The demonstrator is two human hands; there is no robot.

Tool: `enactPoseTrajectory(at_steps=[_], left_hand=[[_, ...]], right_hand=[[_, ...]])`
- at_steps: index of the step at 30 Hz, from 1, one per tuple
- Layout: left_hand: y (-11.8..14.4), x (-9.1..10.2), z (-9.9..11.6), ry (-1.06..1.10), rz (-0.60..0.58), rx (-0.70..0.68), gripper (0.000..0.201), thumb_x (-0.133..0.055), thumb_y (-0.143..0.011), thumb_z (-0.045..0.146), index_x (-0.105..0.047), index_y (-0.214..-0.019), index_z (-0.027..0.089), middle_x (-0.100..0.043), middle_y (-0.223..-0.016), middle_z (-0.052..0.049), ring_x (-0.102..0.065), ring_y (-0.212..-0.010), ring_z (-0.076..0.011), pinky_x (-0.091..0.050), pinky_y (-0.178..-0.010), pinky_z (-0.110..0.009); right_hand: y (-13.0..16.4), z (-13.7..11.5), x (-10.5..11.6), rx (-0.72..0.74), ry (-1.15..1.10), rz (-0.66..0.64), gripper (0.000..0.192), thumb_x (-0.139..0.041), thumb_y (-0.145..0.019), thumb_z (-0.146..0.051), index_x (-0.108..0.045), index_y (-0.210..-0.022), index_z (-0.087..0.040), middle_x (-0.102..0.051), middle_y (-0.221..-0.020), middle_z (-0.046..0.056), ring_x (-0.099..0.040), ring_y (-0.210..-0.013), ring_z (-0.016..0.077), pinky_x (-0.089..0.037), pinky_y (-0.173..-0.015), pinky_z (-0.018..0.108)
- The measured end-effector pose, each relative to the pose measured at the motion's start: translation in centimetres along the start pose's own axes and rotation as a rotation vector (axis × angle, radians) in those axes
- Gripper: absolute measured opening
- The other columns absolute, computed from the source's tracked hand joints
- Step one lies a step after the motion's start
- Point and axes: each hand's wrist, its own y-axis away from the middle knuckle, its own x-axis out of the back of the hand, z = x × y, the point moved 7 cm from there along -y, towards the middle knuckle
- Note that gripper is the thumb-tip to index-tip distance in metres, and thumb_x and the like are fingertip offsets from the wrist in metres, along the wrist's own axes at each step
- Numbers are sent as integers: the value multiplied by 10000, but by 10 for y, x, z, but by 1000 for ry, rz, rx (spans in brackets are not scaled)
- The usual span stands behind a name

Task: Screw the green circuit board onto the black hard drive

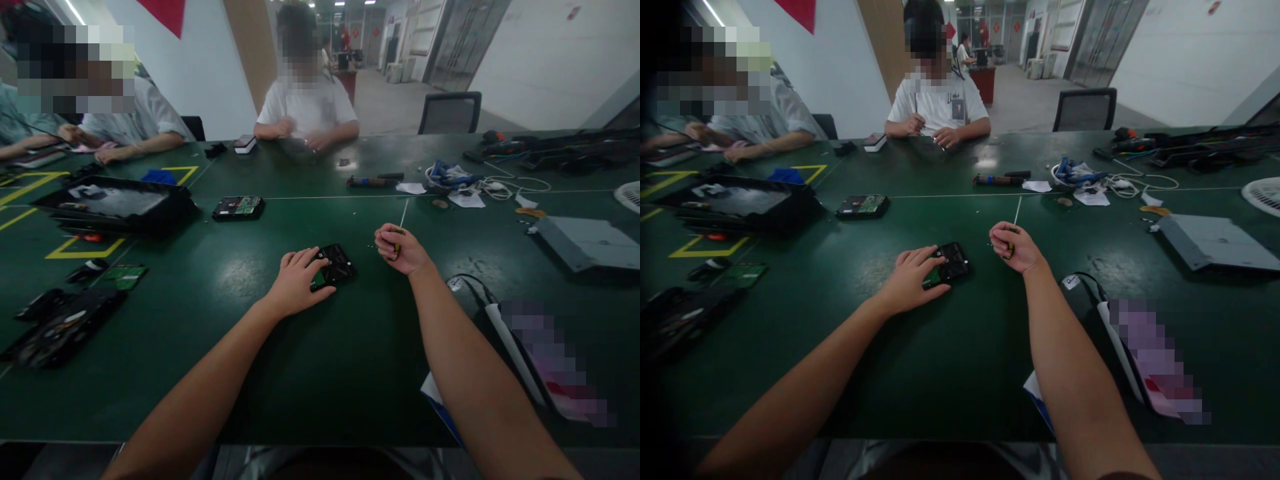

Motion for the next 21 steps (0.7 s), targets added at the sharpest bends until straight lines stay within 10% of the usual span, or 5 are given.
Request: enactPoseTrajectory(at_steps=[16,21], left_hand=[[6,-6,39,173,-126,-366,649,-690,-901,608,-556,-1450,289,-401,-1653,-113,-348,-1549,-322,-263,-1261,-563],[12,0,36,205,-124,-252,861,-724,-829,692,-444,-1544,301,-327,-1690,-108,-276,-1571,-373,-195,-1285,-614]], right_hand=[[18,6,-5,-48,193,179,207,-859,-748,-261,-721,-890,-199,-699,-885,36,-424,-568,76,-229,-458,230],[21,21,-6,-105,457,208,251,-842,-769,-347,-724,-935,-201,-627,-722,-11,-439,-548,100,-290,-475,255]])
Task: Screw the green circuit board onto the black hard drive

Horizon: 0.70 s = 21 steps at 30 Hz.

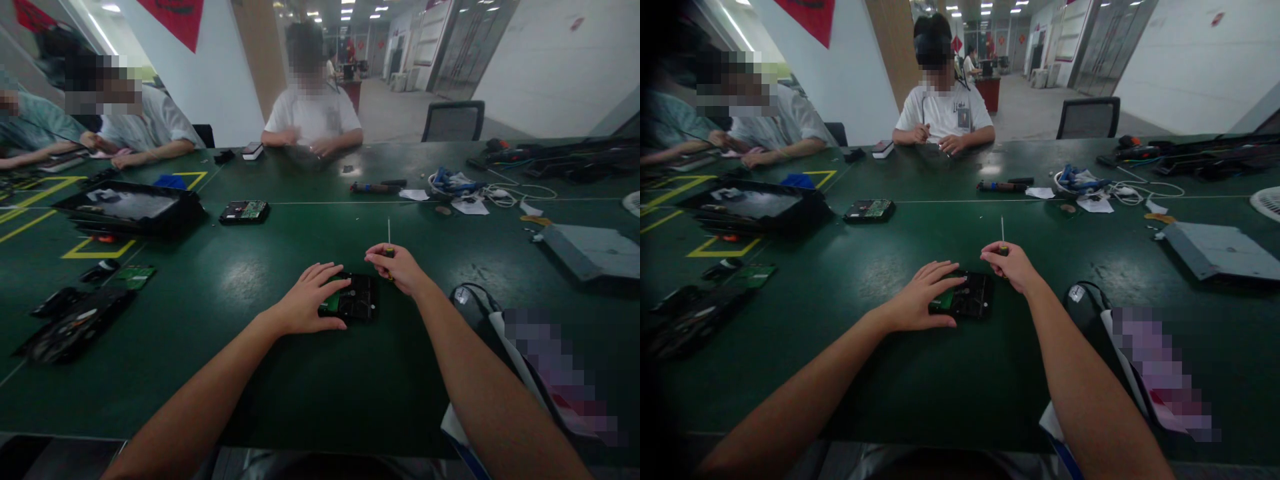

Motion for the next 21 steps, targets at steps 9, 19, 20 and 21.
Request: enactPoseTrajectory(at_steps=[9,19,20,21], left_hand=[[28,1,-26,76,37,243,958,-726,-833,674,-337,-1594,241,-339,-1671,-155,-326,-1545,-370,-317,-1249,-583],[-3,-13,-20,60,115,174,1016,-763,-741,757,-436,-1543,225,-459,-1593,-165,-410,-1487,-382,-275,-1254,-598],[-4,-13,-20,66,112,171,1030,-763,-735,764,-431,-1548,227,-455,-1594,-166,-406,-1487,-388,-275,-1251,-605],[-4,-12,-20,76,105,166,1024,-755,-747,762,-421,-1556,231,-448,-1599,-165,-400,-1489,-391,-278,-1248,-608]], right_hand=[[11,-25,-21,169,639,-71,174,-720,-881,-359,-783,-976,-228,-750,-943,57,-637,-817,213,-471,-739,375],[19,-42,-39,337,918,-175,96,-707,-889,-262,-802,-904,-264,-738,-977,50,-671,-929,234,-482,-847,376],[19,-41,-39,334,938,-172,94,-709,-887,-255,-802,-899,-265,-735,-966,51,-670,-919,236,-483,-840,375],[19,-40,-39,331,955,-171,94,-710,-886,-249,-802,-896,-265,-733,-960,53,-669,-911,237,-484,-834,374]])
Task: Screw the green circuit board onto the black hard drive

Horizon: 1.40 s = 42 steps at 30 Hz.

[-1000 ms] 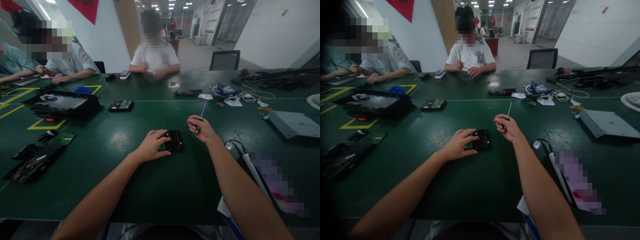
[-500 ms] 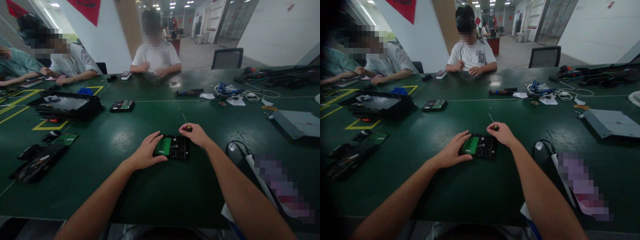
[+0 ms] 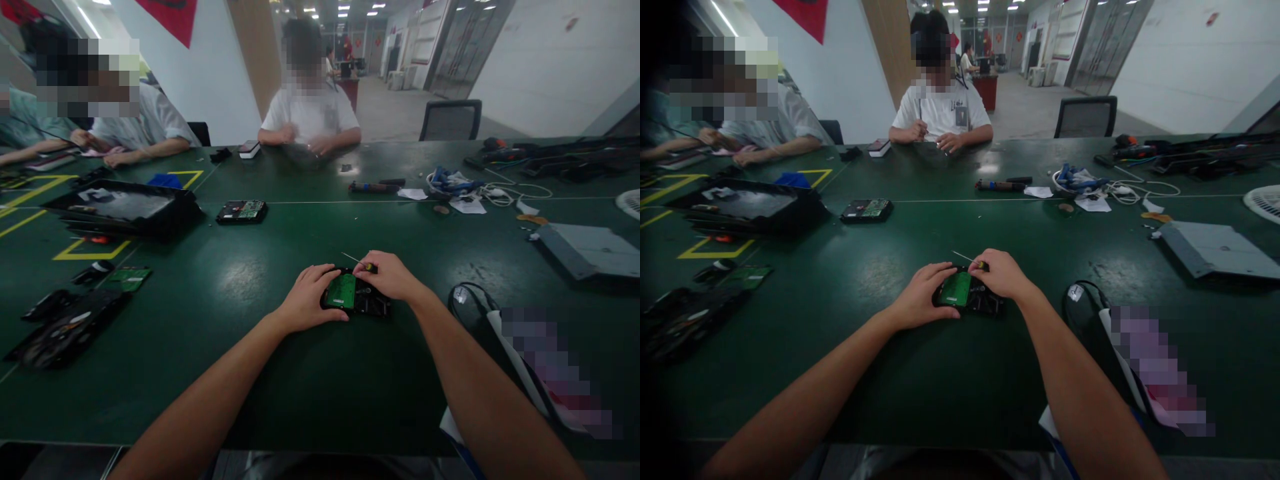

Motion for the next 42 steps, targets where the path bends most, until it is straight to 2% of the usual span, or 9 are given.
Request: enactPoseTrajectory(at_steps=[2,4,6,16,22,30,33,37,42], left_hand=[[1,4,-2,28,-33,-18,934,-707,-827,721,-397,-1575,256,-429,-1616,-149,-385,-1500,-380,-293,-1241,-602],[1,9,-4,64,-76,-41,722,-597,-964,607,-390,-1581,295,-418,-1631,-112,-375,-1514,-339,-299,-1243,-576],[1,13,-7,86,-112,-66,646,-577,-996,544,-396,-1576,323,-433,-1626,-85,-390,-1509,-315,-316,-1238,-552],[-10,19,-7,95,-153,-113,693,-707,-907,561,-487,-1507,294,-491,-1569,-116,-420,-1485,-330,-314,-1234,-556],[-10,15,-14,140,-176,-111,779,-743,-862,607,-455,-1521,307,-416,-1640,-112,-336,-1546,-337,-243,-1263,-588],[-10,13,-11,125,-115,-102,821,-778,-811,636,-479,-1498,301,-488,-1592,-114,-387,-1518,-355,-273,-1245,-581],[-10,14,-9,112,-97,-94,826,-790,-795,642,-494,-1485,297,-508,-1573,-119,-399,-1507,-359,-288,-1236,-580],[-10,16,-8,91,-92,-106,820,-787,-796,645,-512,-1477,280,-507,-1569,-122,-424,-1487,-357,-311,-1228,-573],[-16,18,-16,57,-123,-116,797,-759,-839,615,-475,-1527,328,-459,-1619,-89,-384,-1517,-355,-291,-1244,-585]], right_hand=[[0,0,-2,-2,26,-12,97,-707,-888,-243,-802,-892,-264,-730,-957,56,-667,-906,240,-483,-827,374],[-1,0,-4,3,50,-22,98,-704,-894,-253,-802,-891,-261,-730,-962,60,-666,-910,243,-480,-822,374],[-2,0,-5,5,75,-26,102,-701,-900,-268,-803,-891,-259,-731,-967,63,-666,-912,246,-476,-812,376],[-3,-1,-6,-36,147,-24,96,-716,-882,-300,-792,-891,-241,-721,-962,72,-657,-880,235,-461,-789,368],[-2,3,-7,-38,180,8,120,-704,-891,-333,-768,-873,-233,-696,-957,81,-637,-867,234,-449,-781,373],[0,1,-8,24,132,16,161,-657,-942,-358,-771,-928,-244,-703,-965,74,-639,-886,231,-453,-787,376],[1,10,5,-8,18,141,185,-628,-962,-365,-764,-923,-246,-721,-969,66,-649,-880,224,-466,-800,377],[10,46,36,-200,-25,420,134,-636,-918,-314,-740,-914,-230,-750,-979,73,-659,-892,241,-471,-820,385],[24,90,53,-430,59,538,135,-650,-859,-315,-742,-858,-217,-742,-844,76,-645,-784,246,-468,-761,374]])
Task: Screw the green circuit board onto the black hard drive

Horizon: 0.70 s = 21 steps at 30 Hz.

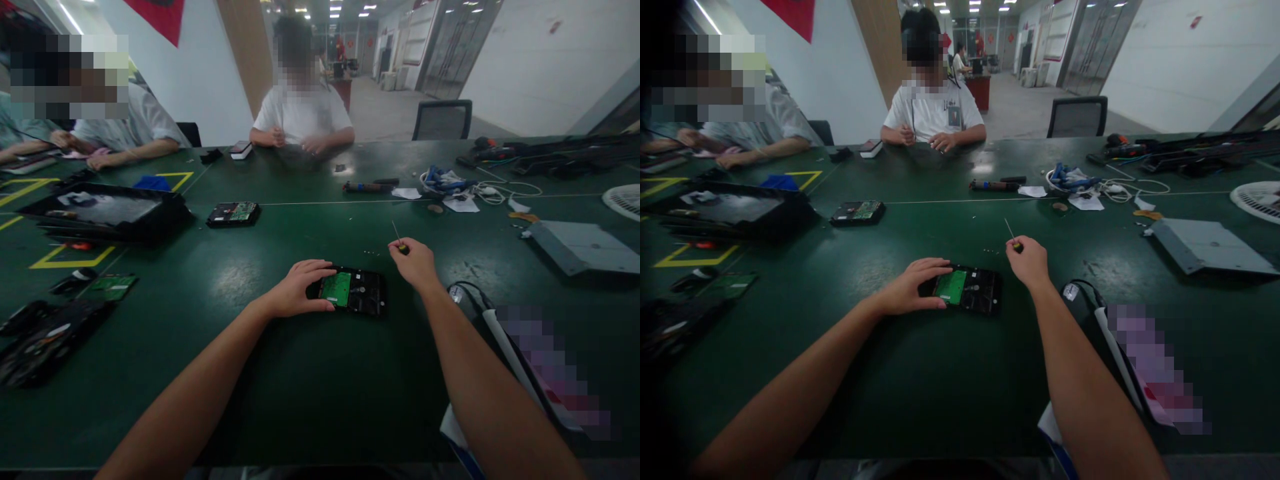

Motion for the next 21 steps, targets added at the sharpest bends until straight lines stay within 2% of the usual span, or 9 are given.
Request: enactPoseTrajectory(at_steps=[3,7,9,12,14,17,19,21], left_hand=[[-7,3,-10,-18,-46,11,773,-711,-890,595,-421,-1565,354,-402,-1660,-74,-331,-1548,-359,-260,-1253,-608],[-25,9,-25,-46,-92,12,734,-685,-915,572,-416,-1567,367,-401,-1660,-80,-327,-1547,-371,-283,-1231,-634],[-36,14,-29,-48,-84,-14,713,-697,-918,524,-438,-1556,338,-416,-1648,-98,-387,-1518,-345,-320,-1225,-594],[-45,21,-32,-38,-13,-6,602,-685,-933,445,-518,-1492,298,-514,-1573,-100,-481,-1454,-312,-390,-1195,-550],[-45,21,-29,-29,40,29,528,-654,-950,408,-554,-1450,269,-584,-1497,-101,-546,-1392,-299,-437,-1170,-524],[-39,9,-12,-14,130,111,438,-562,-1003,383,-568,-1413,231,-628,-1419,-110,-598,-1323,-276,-479,-1147,-484],[-32,0,1,-74,246,205,441,-494,-1034,407,-556,-1414,194,-577,-1469,-142,-537,-1388,-308,-447,-1171,-525],[-28,-13,17,-130,290,239,554,-497,-1024,517,-507,-1460,176,-495,-1555,-166,-445,-1464,-354,-396,-1202,-574]], right_hand=[[-2,11,-3,-32,-15,0,122,-667,-831,-309,-750,-856,-223,-743,-833,71,-652,-777,245,-474,-760,369],[-2,16,-9,-52,-82,-13,135,-668,-834,-332,-748,-861,-228,-744,-857,73,-659,-797,247,-483,-778,383],[-2,19,-11,-71,-100,-3,156,-663,-838,-355,-740,-879,-225,-740,-868,74,-659,-804,248,-486,-775,387],[-2,26,-11,-115,-128,21,243,-667,-834,-407,-704,-980,-215,-728,-907,74,-659,-798,242,-500,-742,381],[-3,32,-11,-150,-166,36,362,-697,-803,-415,-646,-1094,-206,-714,-982,83,-663,-823,240,-511,-732,376],[-5,35,-9,-176,-236,58,489,-731,-748,-344,-562,-1184,-201,-673,-1090,105,-661,-892,245,-530,-754,381],[-6,32,-6,-145,-265,79,468,-725,-733,-285,-561,-1165,-210,-655,-1100,102,-656,-923,247,-541,-776,386],[-6,25,-5,-95,-325,79,432,-723,-732,-254,-578,-1137,-220,-648,-1091,89,-667,-908,236,-557,-774,381]])
